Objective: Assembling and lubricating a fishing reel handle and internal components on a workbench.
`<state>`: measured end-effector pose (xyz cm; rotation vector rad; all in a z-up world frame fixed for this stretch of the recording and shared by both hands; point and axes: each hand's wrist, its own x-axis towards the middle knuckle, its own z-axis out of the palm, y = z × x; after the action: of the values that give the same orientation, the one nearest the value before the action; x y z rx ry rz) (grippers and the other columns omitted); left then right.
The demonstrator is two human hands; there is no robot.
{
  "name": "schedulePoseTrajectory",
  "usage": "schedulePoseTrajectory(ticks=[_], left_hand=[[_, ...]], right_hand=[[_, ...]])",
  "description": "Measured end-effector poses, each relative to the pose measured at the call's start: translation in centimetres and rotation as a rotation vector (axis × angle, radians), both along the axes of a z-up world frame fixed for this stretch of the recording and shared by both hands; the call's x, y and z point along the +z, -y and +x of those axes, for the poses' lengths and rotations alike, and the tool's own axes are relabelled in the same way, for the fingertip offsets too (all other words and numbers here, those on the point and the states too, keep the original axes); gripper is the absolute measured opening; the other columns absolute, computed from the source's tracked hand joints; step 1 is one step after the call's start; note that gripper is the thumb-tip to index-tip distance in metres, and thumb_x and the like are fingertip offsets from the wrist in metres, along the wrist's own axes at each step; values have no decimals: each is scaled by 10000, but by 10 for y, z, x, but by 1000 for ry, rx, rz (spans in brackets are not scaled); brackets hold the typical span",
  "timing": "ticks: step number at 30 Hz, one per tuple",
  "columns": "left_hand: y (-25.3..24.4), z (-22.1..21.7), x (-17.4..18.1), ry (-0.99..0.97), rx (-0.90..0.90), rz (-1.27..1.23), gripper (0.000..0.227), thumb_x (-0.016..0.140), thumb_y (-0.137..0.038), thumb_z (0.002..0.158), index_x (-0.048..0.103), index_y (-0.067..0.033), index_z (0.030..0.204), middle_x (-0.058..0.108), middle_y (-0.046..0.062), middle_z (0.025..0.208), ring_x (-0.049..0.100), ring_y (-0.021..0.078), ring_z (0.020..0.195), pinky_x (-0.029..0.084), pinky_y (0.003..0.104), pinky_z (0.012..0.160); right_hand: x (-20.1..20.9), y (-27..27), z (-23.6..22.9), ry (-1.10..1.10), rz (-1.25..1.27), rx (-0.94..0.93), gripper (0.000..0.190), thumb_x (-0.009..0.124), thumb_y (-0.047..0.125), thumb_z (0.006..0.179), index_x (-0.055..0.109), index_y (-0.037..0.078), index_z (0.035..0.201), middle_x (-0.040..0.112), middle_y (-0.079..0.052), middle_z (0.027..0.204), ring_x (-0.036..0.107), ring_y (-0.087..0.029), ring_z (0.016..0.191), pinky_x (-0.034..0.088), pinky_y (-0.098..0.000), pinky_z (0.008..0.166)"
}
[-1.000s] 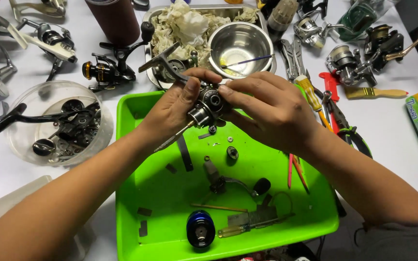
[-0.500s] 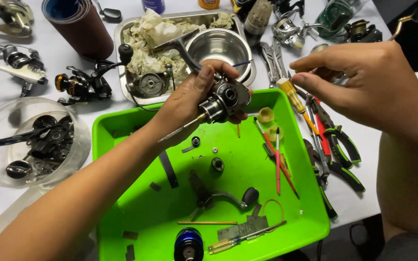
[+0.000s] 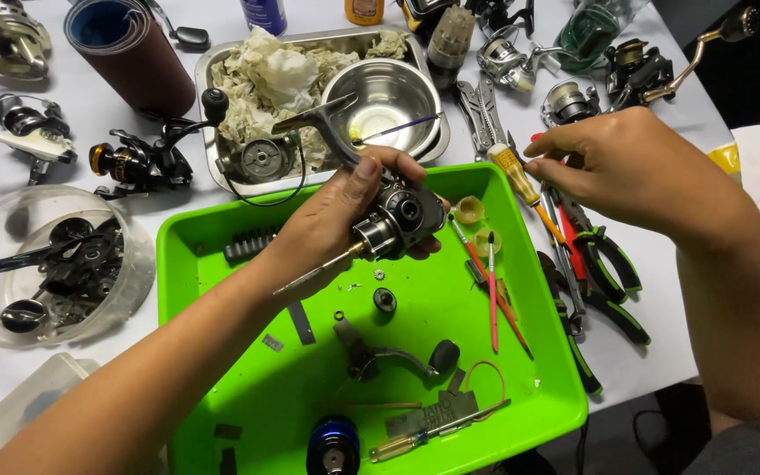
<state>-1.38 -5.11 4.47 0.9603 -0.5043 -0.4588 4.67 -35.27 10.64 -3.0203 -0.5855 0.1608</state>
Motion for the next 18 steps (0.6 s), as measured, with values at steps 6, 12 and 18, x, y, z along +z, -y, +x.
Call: schedulePoseTrajectory(ticks=[6, 12, 18], left_hand=[[-22, 3, 4, 99, 33, 214, 418, 362, -419, 1057, 505, -82, 1257, 689, 247, 1064, 772, 336, 929, 683, 407, 820], [-52, 12, -27, -42, 107, 127, 376, 453, -396, 1052, 544, -90, 1252, 595, 118, 1105, 741, 294, 880, 612, 381, 824], [-61, 18, -49, -121, 132, 112, 412, 599, -453, 961, 565, -107, 1183, 581, 121, 1153, 748, 293, 866, 655, 399, 773]], right_hand=[[-23, -21, 21, -124, -112, -94, 423, 599, 389, 992, 665, 144, 1331, 773, -172, 1055, 721, -346, 949, 523, -481, 819], [-15, -51, 20, -252, -164, -188, 456, 471, 440, 1055, 602, 127, 1360, 749, -198, 1135, 711, -338, 1037, 551, -484, 876], [-28, -40, 37, -224, -165, -202, 389, 495, 411, 1047, 697, 153, 1257, 773, -169, 1097, 710, -345, 1007, 525, -457, 832]])
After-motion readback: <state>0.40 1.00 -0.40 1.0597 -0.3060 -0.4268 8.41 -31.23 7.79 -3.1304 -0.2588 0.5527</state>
